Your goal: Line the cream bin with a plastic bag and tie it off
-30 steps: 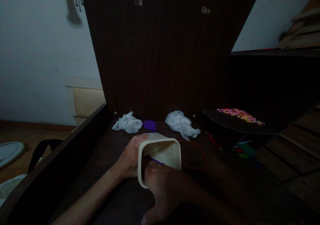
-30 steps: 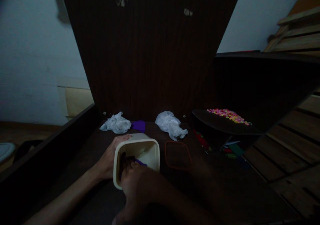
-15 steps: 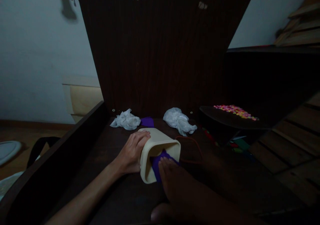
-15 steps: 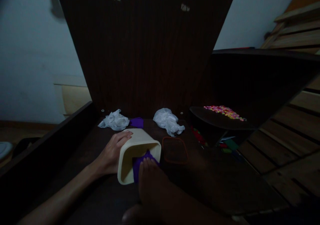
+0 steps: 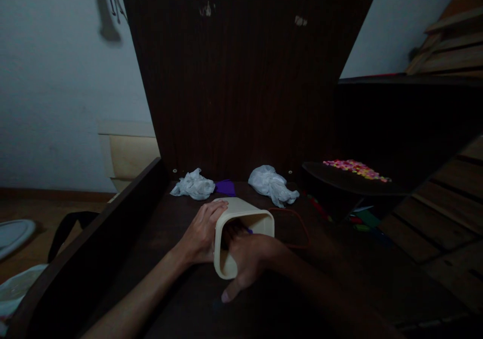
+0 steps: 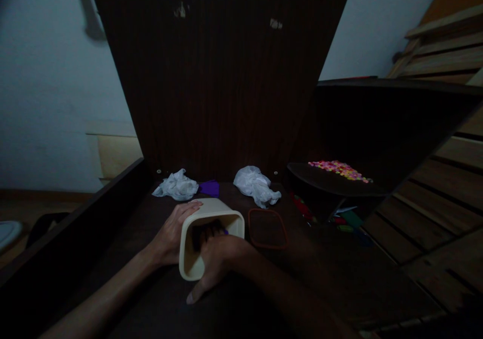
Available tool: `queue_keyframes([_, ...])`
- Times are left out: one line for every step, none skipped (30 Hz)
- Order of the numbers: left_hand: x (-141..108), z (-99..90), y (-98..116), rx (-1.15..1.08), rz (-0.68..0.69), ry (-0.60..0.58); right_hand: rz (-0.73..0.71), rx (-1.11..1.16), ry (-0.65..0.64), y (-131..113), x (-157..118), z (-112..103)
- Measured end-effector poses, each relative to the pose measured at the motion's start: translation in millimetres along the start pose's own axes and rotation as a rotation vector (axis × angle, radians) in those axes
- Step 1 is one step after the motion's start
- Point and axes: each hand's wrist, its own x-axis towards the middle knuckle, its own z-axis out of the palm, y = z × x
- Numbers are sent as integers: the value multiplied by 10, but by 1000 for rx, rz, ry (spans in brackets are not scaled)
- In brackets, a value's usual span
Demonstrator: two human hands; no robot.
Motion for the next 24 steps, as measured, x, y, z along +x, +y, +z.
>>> queue_keyframes([-4, 7, 3, -15, 7, -6, -34, 15, 58, 9, -60, 65])
queue_keyframes([-6, 14, 8, -29, 11, -15, -78, 28, 96, 25, -115, 152])
queue_keyframes([-6, 22, 14, -39, 12, -27, -130, 44, 117, 46, -159, 256])
queue_keyframes([-5, 29, 19, -41, 9, -34, -191, 62, 168, 67, -190, 367])
queue_keyframes([-3, 36, 22, -42, 3, -38, -248, 63, 225, 84, -207, 477])
queue_keyframes([-1, 40, 21, -45, -3, -35, -265, 73, 312, 93, -215, 574])
queue_keyframes([0, 43, 16, -51, -9, -25, -292, 74, 323, 94, -217, 649])
queue_keyframes([1, 43, 9, -59, -12, -9, -320, 87, 338, 84, -217, 693])
queue_keyframes([2, 39, 1, -71, -8, 8, -347, 122, 339, 67, -221, 704])
queue_keyframes([3, 32, -8, -83, -3, 22, -373, 181, 328, 43, -227, 683])
queue_keyframes([4, 23, -15, -91, -1, 28, -387, 268, 321, 16, -236, 635])
queue_keyframes([5, 12, -19, -94, 1, 26, -384, 379, 316, -10, -243, 570])
queue_keyframes([6, 1, -19, -91, -1, 16, -362, 503, 309, -33, -243, 498])
queue_keyframes([7, -7, -16, -87, -2, 0, -326, 631, 307, -52, -229, 427])
queue_keyframes([7, -11, -9, -83, -6, -14, -284, 760, 311, -66, -196, 364])
queue_keyframes([7, -10, 1, -81, -7, -19, -248, 888, 321, -77, -144, 312])
queue_keyframes([6, -4, 13, -85, -12, -22, -226, 1018, 337, -86, -74, 274])
queue_keyframes([4, 6, 27, -94, -21, -25, -214, 1150, 355, -94, 9, 248])
queue_keyframes([2, 17, 41, -104, -33, -25, -216, 1279, 371, -102, 97, 231])
queue_keyframes([-1, 27, 54, -112, -49, -25, -221, 1396, 375, -112, 183, 221])
queue_keyframes([-5, 35, 64, -115, -68, -28, -231, 1490, 372, -124, 259, 215])
queue_keyframes([-10, 39, 70, -113, -89, -31, -244, 1558, 369, -136, 317, 210])
queue_keyframes([-16, 40, 71, -110, -108, -32, -256, 1590, 370, -149, 356, 206])
queue_keyframes([-23, 37, 67, -106, -118, -33, -267, 1580, 390, -159, 371, 199])
